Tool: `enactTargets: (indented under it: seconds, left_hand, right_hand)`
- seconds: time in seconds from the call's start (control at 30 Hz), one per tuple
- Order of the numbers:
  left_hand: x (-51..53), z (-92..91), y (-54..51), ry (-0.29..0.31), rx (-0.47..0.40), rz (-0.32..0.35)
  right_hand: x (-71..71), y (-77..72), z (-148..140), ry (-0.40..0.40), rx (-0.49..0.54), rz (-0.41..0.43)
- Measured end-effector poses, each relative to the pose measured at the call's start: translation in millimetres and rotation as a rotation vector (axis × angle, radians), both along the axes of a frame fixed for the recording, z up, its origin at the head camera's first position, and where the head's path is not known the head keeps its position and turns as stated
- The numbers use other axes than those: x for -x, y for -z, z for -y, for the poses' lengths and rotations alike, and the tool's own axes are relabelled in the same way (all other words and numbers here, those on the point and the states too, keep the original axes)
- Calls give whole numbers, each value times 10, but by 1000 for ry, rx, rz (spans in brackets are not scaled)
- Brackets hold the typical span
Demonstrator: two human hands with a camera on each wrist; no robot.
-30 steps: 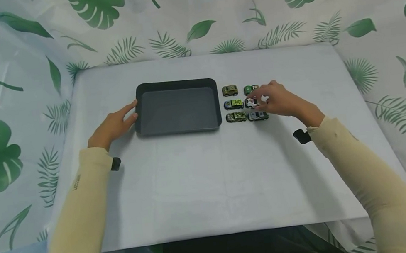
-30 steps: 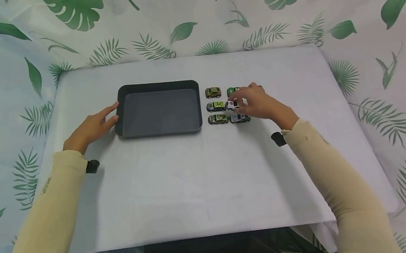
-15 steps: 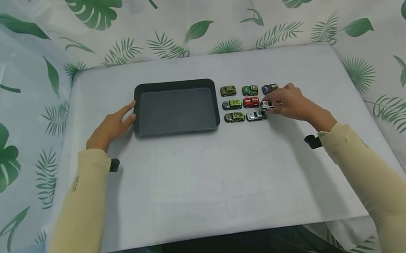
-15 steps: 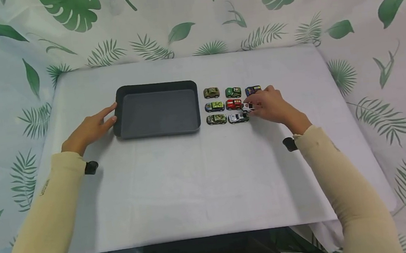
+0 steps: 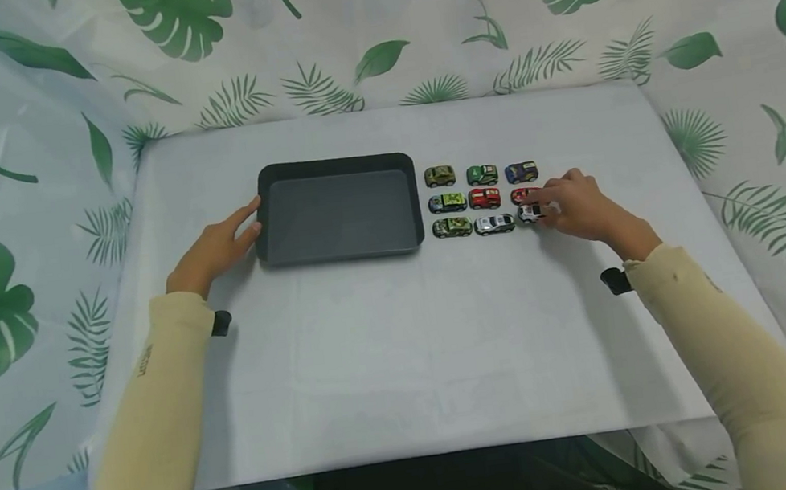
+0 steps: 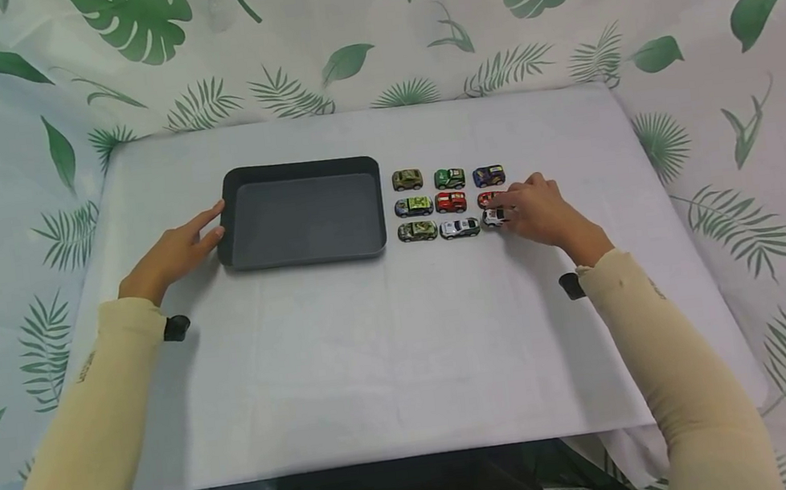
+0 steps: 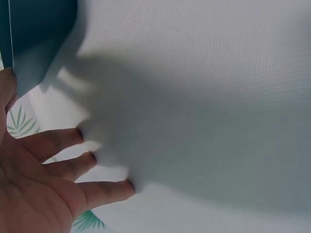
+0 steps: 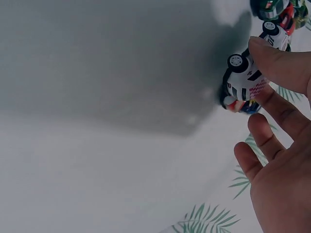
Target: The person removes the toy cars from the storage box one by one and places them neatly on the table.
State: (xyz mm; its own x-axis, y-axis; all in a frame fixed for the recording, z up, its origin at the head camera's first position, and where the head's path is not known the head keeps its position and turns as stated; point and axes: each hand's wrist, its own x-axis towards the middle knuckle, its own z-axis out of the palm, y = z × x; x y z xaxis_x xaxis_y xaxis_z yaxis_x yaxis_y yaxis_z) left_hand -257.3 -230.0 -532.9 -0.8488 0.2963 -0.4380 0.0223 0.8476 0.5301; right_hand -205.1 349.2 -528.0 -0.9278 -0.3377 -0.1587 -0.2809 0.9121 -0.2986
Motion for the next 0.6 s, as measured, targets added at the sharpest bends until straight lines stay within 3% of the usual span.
enactTargets:
  seconds: [0.6]
  left_hand:
    - [-1,6,22,6,-3,0]
  right_hand:
    - [-52,107,1,-58,-54,-29]
